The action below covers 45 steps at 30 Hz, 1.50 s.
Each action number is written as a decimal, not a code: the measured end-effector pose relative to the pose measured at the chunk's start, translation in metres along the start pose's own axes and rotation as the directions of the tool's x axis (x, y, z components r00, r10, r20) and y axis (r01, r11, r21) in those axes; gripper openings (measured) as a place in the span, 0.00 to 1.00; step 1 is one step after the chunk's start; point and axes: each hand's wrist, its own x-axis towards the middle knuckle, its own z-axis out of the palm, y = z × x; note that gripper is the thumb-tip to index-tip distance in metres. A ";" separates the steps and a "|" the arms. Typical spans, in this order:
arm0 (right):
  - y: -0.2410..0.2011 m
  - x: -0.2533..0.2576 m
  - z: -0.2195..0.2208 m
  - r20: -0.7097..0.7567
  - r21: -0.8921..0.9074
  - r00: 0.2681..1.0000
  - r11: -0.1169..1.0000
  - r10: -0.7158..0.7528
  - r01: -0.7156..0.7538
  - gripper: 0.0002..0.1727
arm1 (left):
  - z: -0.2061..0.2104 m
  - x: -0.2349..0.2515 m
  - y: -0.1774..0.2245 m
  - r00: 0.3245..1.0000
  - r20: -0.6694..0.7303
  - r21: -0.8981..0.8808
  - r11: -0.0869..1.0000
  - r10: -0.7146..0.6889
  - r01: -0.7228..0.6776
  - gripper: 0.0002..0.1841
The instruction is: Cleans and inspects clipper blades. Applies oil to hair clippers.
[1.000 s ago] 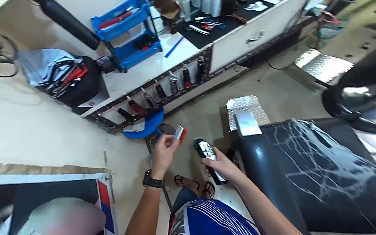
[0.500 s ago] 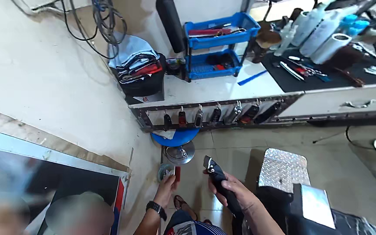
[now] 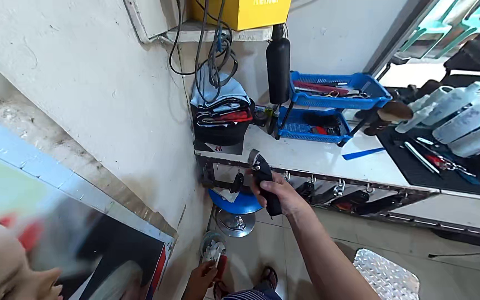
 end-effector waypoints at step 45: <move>0.131 0.159 0.040 0.091 -0.757 0.650 -0.371 0.755 0.538 0.19 | 0.029 -0.080 0.027 0.860 -0.427 -0.534 0.689 0.280 -0.490 0.09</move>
